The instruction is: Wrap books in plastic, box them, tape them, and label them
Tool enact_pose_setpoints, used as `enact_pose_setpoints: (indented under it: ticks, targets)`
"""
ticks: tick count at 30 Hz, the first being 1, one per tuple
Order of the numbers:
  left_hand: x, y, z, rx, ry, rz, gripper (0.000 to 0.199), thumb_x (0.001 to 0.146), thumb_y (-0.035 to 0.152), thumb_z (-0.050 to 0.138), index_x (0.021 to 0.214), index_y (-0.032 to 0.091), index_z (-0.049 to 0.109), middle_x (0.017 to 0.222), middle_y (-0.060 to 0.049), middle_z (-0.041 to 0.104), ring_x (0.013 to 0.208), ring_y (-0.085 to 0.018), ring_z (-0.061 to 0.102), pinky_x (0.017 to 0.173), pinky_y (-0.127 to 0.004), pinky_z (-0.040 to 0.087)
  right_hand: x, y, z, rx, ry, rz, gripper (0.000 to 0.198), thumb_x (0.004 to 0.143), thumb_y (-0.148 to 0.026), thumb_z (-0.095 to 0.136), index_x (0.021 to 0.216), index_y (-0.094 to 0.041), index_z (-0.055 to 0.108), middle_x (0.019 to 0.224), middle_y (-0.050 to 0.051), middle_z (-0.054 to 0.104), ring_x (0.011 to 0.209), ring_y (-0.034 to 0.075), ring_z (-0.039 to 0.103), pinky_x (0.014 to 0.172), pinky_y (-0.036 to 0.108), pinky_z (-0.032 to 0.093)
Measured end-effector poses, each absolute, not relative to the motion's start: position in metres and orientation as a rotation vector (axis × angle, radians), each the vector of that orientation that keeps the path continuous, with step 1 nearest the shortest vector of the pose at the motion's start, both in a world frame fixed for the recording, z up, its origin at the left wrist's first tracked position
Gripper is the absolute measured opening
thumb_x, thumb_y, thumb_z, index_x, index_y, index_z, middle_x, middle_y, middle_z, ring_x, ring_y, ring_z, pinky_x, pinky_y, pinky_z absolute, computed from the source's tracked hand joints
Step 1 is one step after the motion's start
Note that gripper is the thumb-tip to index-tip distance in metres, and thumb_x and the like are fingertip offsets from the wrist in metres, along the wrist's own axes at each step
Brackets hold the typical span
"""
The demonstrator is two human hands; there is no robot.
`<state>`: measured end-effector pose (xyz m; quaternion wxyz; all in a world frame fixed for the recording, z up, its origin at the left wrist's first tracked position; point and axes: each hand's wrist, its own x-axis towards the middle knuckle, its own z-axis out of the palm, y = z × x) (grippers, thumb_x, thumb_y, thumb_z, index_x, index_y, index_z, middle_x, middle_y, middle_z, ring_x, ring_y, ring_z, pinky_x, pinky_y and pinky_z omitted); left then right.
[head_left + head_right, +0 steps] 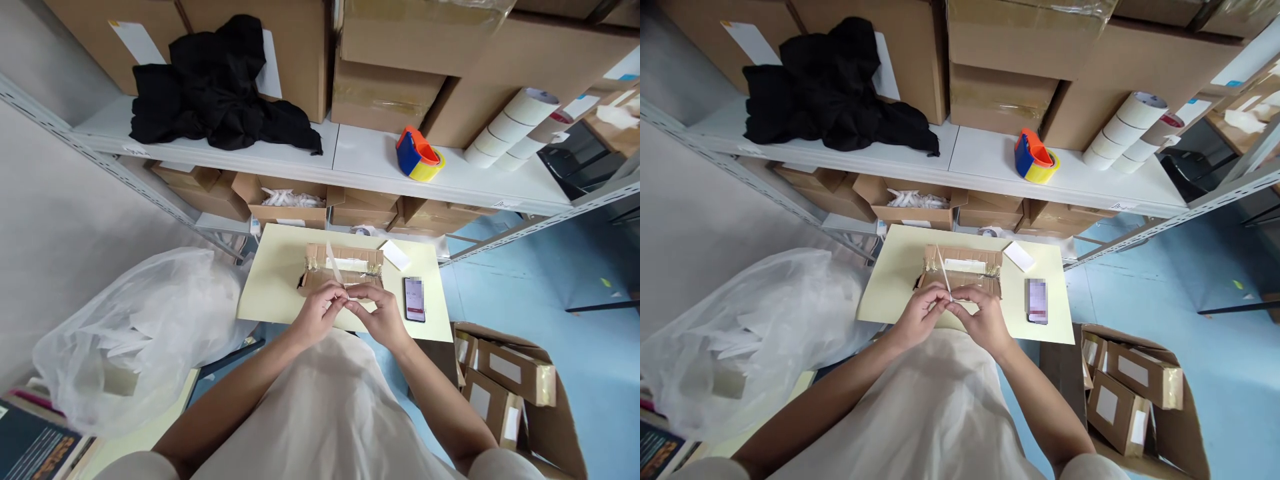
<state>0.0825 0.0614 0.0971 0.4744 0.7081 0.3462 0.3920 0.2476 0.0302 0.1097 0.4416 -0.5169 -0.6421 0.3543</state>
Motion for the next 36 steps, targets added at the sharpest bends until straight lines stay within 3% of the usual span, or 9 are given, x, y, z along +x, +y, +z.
enact_pose_setpoints:
  ticks: [12, 20, 24, 29, 36]
  targets:
    - [0.071, 0.058, 0.100, 1.874, 0.855, 0.825, 0.017, 0.094, 0.026, 0.042, 0.081, 0.019, 0.049, 0.084, -0.003, 0.054, 0.081, -0.014, 0.053, 0.075, -0.027, 0.041, 0.247, 0.029, 0.097, -1.249, -1.402, 1.210, 0.015, 0.085, -0.036, 0.063, 0.083, -0.022, 0.069, 0.092, 0.005, 0.070, 0.091, 0.019, 0.065, 0.082, 0.033, 0.052]
    - [0.046, 0.077, 0.099, 1.748, 0.966, 0.747, 0.016, 0.089, 0.024, 0.043, 0.075, 0.019, 0.046, 0.074, 0.001, 0.050, 0.067, -0.011, 0.046, 0.062, -0.022, 0.038, 0.265, 0.047, 0.092, -1.181, -1.200, 1.410, 0.021, 0.080, -0.041, 0.067, 0.077, -0.021, 0.064, 0.090, 0.003, 0.068, 0.082, 0.016, 0.062, 0.076, 0.030, 0.049]
    - [0.024, 0.098, 0.106, 1.796, 0.985, 0.676, 0.014, 0.084, 0.024, 0.048, 0.071, 0.019, 0.047, 0.070, 0.002, 0.050, 0.066, -0.011, 0.045, 0.061, -0.022, 0.037, 0.282, 0.058, 0.099, -1.228, -1.156, 1.454, 0.025, 0.074, -0.044, 0.071, 0.073, -0.020, 0.064, 0.087, 0.003, 0.069, 0.082, 0.017, 0.062, 0.076, 0.031, 0.049]
    - [-0.006, 0.128, 0.110, 1.849, 1.062, 0.615, 0.011, 0.080, 0.025, 0.048, 0.072, 0.019, 0.050, 0.073, 0.001, 0.054, 0.067, -0.012, 0.048, 0.062, -0.022, 0.038, 0.302, 0.066, 0.103, -1.325, -1.143, 1.457, 0.029, 0.071, -0.046, 0.073, 0.068, -0.019, 0.062, 0.073, 0.001, 0.066, 0.065, 0.014, 0.057, 0.065, 0.028, 0.046]
    - [-0.051, 0.192, 0.105, 2.141, 1.250, 0.427, 0.009, 0.079, 0.025, 0.047, 0.074, 0.021, 0.052, 0.072, 0.001, 0.058, 0.068, -0.014, 0.053, 0.065, -0.024, 0.038, 0.324, 0.066, 0.097, -1.448, -1.167, 1.419, 0.027, 0.074, -0.046, 0.070, 0.070, -0.019, 0.064, 0.075, 0.003, 0.066, 0.071, 0.016, 0.057, 0.066, 0.028, 0.045]
